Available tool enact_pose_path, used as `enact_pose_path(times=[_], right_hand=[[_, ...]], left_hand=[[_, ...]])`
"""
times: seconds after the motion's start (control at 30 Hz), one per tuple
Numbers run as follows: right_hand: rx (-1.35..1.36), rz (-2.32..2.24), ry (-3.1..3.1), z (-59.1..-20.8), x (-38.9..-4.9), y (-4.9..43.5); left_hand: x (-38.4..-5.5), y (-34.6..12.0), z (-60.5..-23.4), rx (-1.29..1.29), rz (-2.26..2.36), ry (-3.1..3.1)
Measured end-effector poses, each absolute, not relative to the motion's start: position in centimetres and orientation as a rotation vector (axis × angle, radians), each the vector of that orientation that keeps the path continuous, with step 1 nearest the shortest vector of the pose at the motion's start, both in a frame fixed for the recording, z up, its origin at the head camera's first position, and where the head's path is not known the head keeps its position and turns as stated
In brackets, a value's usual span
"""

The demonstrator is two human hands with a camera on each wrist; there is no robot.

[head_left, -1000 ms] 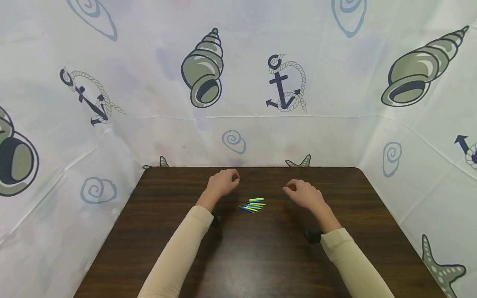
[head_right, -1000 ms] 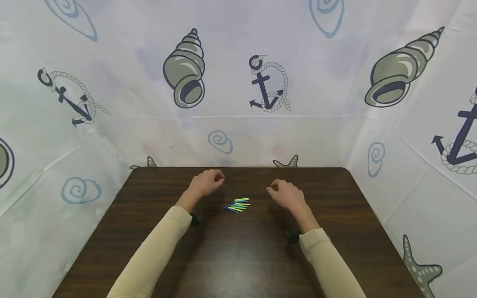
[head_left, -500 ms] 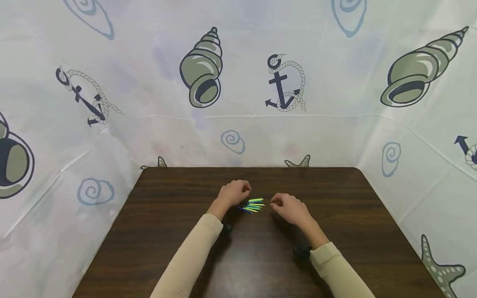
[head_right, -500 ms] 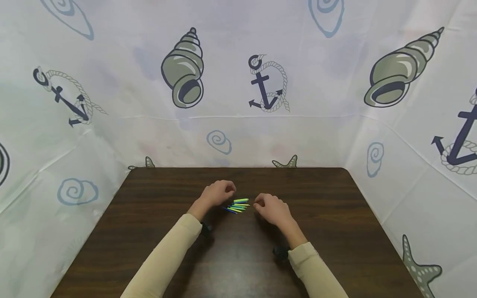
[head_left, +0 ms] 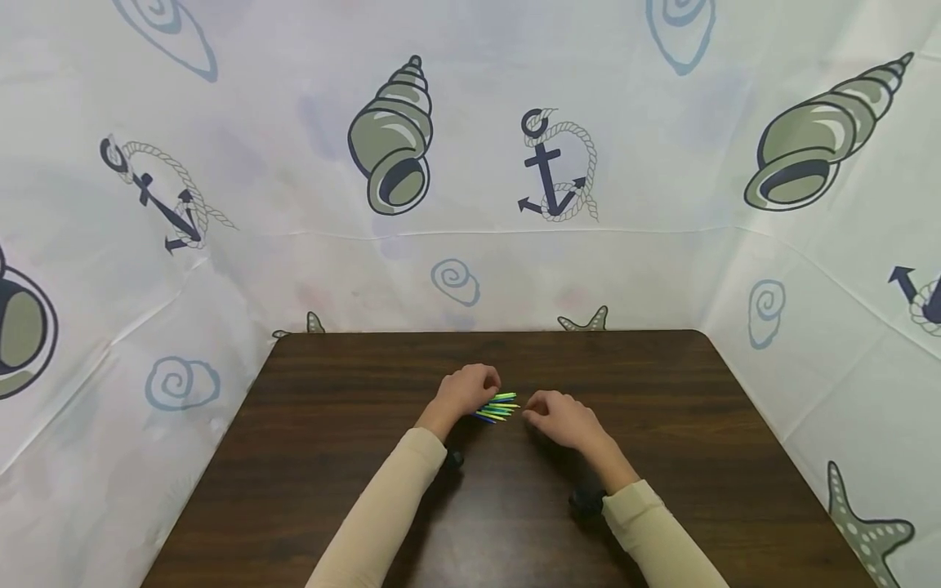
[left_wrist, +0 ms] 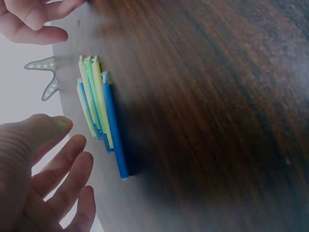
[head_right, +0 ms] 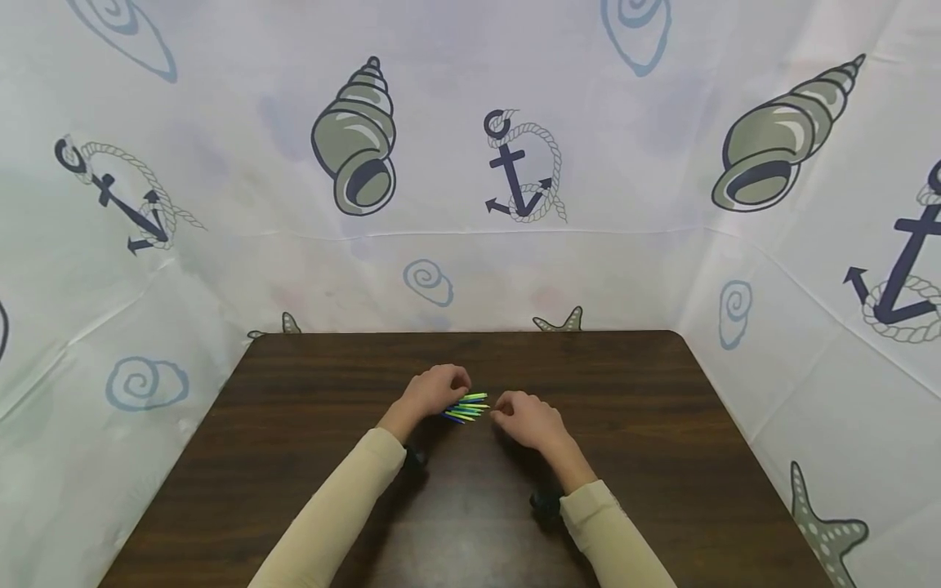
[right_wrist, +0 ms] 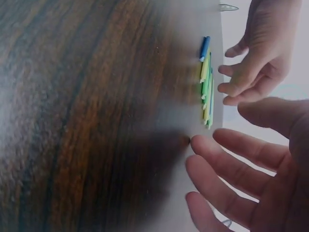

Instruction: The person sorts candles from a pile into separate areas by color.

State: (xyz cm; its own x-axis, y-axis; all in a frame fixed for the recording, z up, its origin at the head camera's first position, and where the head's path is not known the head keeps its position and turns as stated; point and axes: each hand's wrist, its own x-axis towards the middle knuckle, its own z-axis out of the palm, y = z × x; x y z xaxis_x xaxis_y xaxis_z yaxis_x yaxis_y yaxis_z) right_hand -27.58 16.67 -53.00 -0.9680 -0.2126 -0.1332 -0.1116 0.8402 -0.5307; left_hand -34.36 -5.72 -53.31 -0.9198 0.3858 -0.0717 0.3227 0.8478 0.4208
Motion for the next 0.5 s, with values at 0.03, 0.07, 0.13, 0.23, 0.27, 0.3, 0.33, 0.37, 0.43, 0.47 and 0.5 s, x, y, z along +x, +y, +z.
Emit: enact_pose_path(times=[0.03, 0.07, 0.13, 0.23, 0.27, 0.3, 0.33, 0.37, 0.43, 0.47, 0.5], right_hand=[[-0.254, -0.804, 2.821, -52.99, -27.56, 16.73], [-0.257, -0.807, 2.809, -52.99, -27.53, 16.82], [-0.255, -0.813, 2.787, -53.05, -27.47, 16.95], [-0.259, -0.821, 2.766, -53.17, -27.42, 17.11], [-0.262, -0.822, 2.765, -53.19, -27.41, 17.16], [-0.26, -0.826, 2.762, -53.22, -27.41, 17.17], [-0.26, -0.829, 2.762, -53.23, -27.43, 17.19], [-0.262, -0.831, 2.762, -53.22, -27.43, 17.2], [-0.26, -0.834, 2.765, -53.19, -27.43, 17.21], [-0.254, -0.837, 2.765, -53.16, -27.42, 17.22], [-0.251, -0.841, 2.765, -53.15, -27.42, 17.24]], left_hand=[[-34.38, -5.72, -53.39, 0.551, 0.613, 2.869], [-34.38, -5.73, -53.47, 0.55, 0.614, 2.866], [-34.38, -5.73, -53.56, 0.547, 0.614, 2.861], [-34.2, -5.7, -53.7, 0.536, 0.61, 2.851], [-34.13, -5.69, -53.72, 0.533, 0.609, 2.851], [-34.08, -5.67, -53.75, 0.53, 0.608, 2.852], [-34.01, -5.66, -53.77, 0.526, 0.604, 2.854], [-33.96, -5.65, -53.78, 0.522, 0.604, 2.855], [-33.91, -5.64, -53.81, 0.518, 0.601, 2.859], [-33.94, -5.62, -53.85, 0.517, 0.603, 2.862], [-33.96, -5.61, -53.87, 0.515, 0.607, 2.864]])
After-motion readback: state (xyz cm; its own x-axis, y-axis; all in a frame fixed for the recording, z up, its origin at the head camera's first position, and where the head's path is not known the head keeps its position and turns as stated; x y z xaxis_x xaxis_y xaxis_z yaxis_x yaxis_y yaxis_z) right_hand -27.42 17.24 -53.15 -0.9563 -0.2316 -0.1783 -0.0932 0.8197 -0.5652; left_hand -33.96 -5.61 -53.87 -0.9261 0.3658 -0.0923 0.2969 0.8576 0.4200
